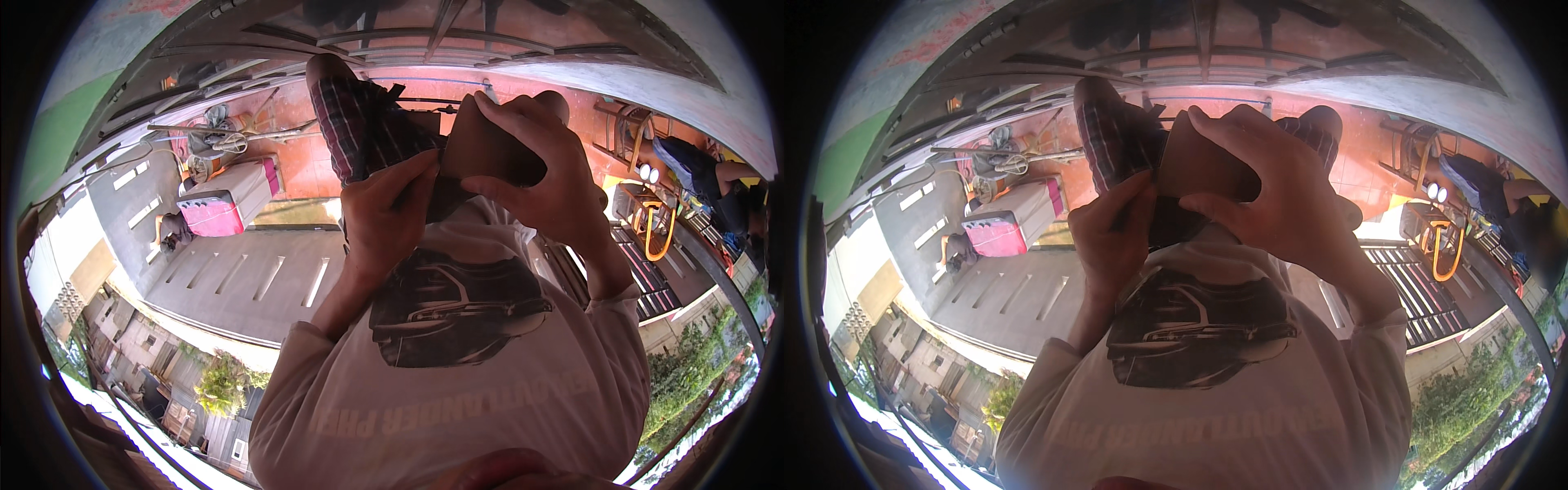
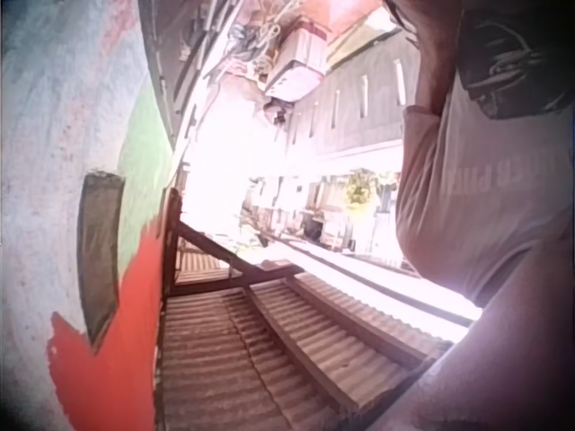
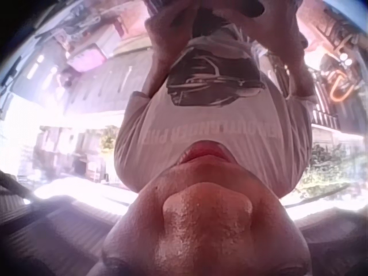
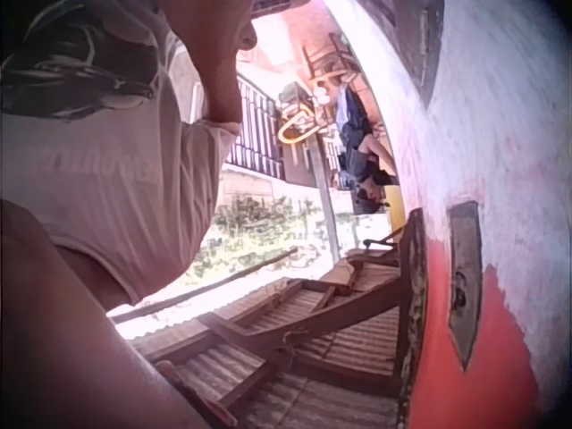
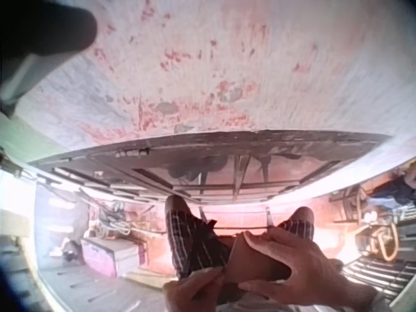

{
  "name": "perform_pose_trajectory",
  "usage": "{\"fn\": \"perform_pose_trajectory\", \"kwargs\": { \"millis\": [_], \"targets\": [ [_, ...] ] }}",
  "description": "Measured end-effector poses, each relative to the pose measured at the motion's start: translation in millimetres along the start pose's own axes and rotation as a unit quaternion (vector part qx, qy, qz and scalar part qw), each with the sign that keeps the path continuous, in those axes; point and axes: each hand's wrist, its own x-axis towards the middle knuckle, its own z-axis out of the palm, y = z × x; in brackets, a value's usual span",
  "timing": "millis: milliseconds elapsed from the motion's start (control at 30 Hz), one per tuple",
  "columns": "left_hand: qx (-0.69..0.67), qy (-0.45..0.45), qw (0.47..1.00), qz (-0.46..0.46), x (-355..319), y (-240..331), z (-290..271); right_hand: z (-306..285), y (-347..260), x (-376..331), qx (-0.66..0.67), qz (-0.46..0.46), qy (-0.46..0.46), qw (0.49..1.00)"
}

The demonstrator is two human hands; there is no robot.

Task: The person uses a metal scraper to remove old paint from a ceiling surface. They repeatedly scrape sections of the ceiling, occasionally pausing to wipe the scraper on their clothing.

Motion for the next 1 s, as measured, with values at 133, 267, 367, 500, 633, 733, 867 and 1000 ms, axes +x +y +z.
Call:
{"fn": "perform_pose_trajectory", "kwargs": {
  "millis": [133,267,367,500,633,733,867,1000],
  "targets": [
    [-0.024,-0.023,0.997,-0.065,1.8,-1.3,1.4,7.2,3.2,-4.9,0.033,0.000,-0.047,0.998],
    [-0.266,-0.037,0.931,-0.248,6.7,-5.6,-1.0,16.1,7.0,-6.6,0.037,-0.057,-0.026,0.997],
    [-0.271,-0.096,0.925,-0.249,10.4,-11.8,-6.1,23.0,10.3,-10.0,0.033,-0.018,-0.025,0.999],
    [-0.303,-0.128,0.908,-0.260,7.6,-19.7,-6.8,36.6,18.5,-20.5,0.189,0.118,-0.012,0.975],
    [-0.256,-0.176,0.920,-0.239,1.7,-27.7,-3.7,55.9,31.4,-28.8,0.231,0.153,0.070,0.958],
    [-0.193,-0.175,0.945,-0.197,-0.7,-31.4,0.2,56.0,39.2,-30.3,0.109,0.110,0.109,0.982],
    [-0.123,-0.152,0.967,-0.164,-3.2,-29.7,4.9,49.1,30.5,-33.4,0.013,0.099,0.133,0.986],
    [-0.089,-0.128,0.981,-0.113,-8.1,-23.3,7.3,43.7,14.9,-35.4,0.063,0.117,0.082,0.988]
  ]
}}
